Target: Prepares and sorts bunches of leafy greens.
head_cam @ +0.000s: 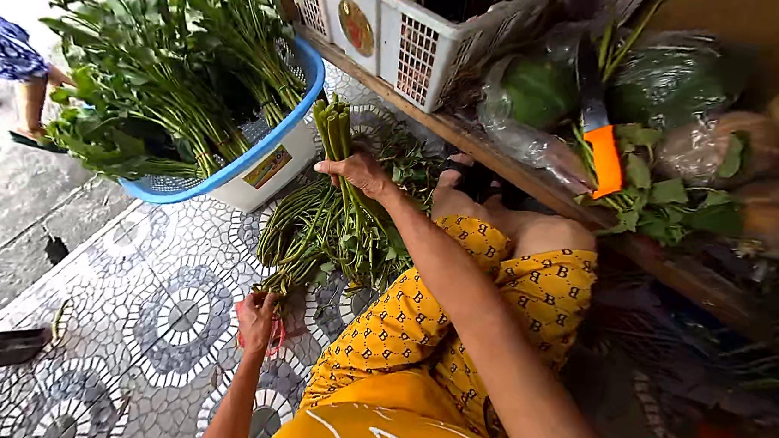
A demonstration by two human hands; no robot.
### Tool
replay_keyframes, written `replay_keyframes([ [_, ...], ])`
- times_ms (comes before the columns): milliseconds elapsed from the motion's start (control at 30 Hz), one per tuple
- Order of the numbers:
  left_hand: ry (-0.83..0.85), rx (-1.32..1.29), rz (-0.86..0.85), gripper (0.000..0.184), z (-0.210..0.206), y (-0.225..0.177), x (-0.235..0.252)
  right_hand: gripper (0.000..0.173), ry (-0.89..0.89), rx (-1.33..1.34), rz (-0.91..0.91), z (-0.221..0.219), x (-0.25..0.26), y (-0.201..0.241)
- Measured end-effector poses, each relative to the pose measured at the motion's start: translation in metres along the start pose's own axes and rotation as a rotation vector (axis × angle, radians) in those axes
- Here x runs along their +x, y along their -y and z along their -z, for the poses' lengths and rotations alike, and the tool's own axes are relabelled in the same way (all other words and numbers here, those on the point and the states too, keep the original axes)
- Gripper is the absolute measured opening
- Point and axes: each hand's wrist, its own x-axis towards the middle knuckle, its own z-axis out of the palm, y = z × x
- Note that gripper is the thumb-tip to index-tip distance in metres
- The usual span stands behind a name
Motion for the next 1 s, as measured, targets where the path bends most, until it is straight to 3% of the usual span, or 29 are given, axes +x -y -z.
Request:
replay_keyframes([
  [200, -0.013, -0.089, -0.049, 0.027, -0.005, -0.011, 0.004, 0.015, 0.016, 0.014, 0.041, 0.003, -0.002, -0.001],
  [467, -0.184, 0.075, -0.295, 0.022, 0.001, -0.035, -0.001, 0.014, 0.019, -0.015, 0.061, 0.007, -0.003, -0.003],
  [667, 0.051, -0.117, -0.244, 0.030, 0.024, -0.126, 0.008, 0.012, 0.015, -0.049, 0.084, 0.005, -0.004, -0.008],
  [833, 0.165, -0.342, -0.387, 0.020, 0.028, -0.199, 0.025, 0.014, 0.030, -0.036, 0.055, 0.005, -0.004, -0.014],
  [1000, 0.240, -0.525, -0.531, 0.017, 0.016, -0.261, 0.028, 0.018, 0.178, 0.064, 0.011, -0.003, -0.001, -0.014],
])
